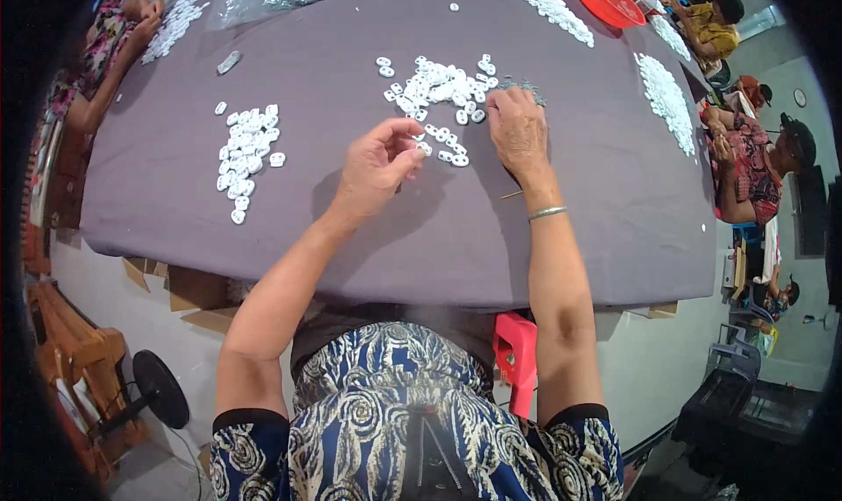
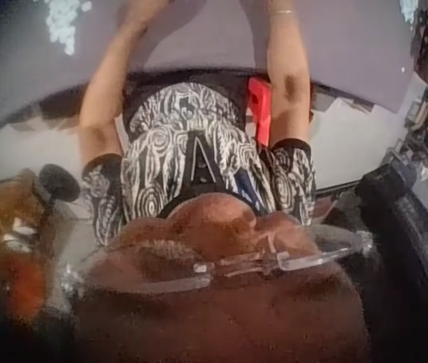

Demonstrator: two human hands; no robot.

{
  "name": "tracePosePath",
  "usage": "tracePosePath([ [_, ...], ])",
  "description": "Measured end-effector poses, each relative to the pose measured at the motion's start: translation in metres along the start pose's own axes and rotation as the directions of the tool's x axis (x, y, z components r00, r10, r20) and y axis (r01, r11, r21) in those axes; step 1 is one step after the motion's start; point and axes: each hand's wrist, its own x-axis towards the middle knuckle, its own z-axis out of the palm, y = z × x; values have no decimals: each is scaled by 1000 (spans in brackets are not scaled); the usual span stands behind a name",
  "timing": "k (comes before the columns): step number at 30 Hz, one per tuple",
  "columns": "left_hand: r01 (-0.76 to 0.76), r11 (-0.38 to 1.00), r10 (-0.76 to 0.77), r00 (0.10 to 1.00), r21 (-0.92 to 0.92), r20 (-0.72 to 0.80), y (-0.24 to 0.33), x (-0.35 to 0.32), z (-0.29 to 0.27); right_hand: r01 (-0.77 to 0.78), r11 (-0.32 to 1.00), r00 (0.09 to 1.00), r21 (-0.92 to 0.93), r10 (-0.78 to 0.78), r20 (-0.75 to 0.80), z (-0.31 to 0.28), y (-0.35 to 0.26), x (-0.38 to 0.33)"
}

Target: The person assembles small white plastic parts by hand, joining the pieces together and inserting small metal pins into them on a table.

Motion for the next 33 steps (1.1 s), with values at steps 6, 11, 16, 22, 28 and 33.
tracePosePath([
  [6,-8,1000,8,1000,-15,2,-3,0,-4,37,997,999,64,-35,-38,-6,-1,-5],
  [11,20,1000,-20,1000,-15,2,0,-2,-1,-153,783,986,602,162,40,-17,-28,-9],
  [16,-3,999,4,1000,-42,13,0,-1,1,-271,494,960,826,78,269,-24,-59,-15],
  [22,-23,999,23,1000,-31,8,-5,-1,-2,-435,254,900,864,102,423,-27,-69,-15],
  [28,21,1000,-21,1000,-2,13,-2,-2,1,-498,191,867,846,113,486,-25,-71,-16],
  [33,21,1000,-21,1000,-18,16,-3,-2,1,-458,266,888,848,85,452,-23,-73,-16],
])
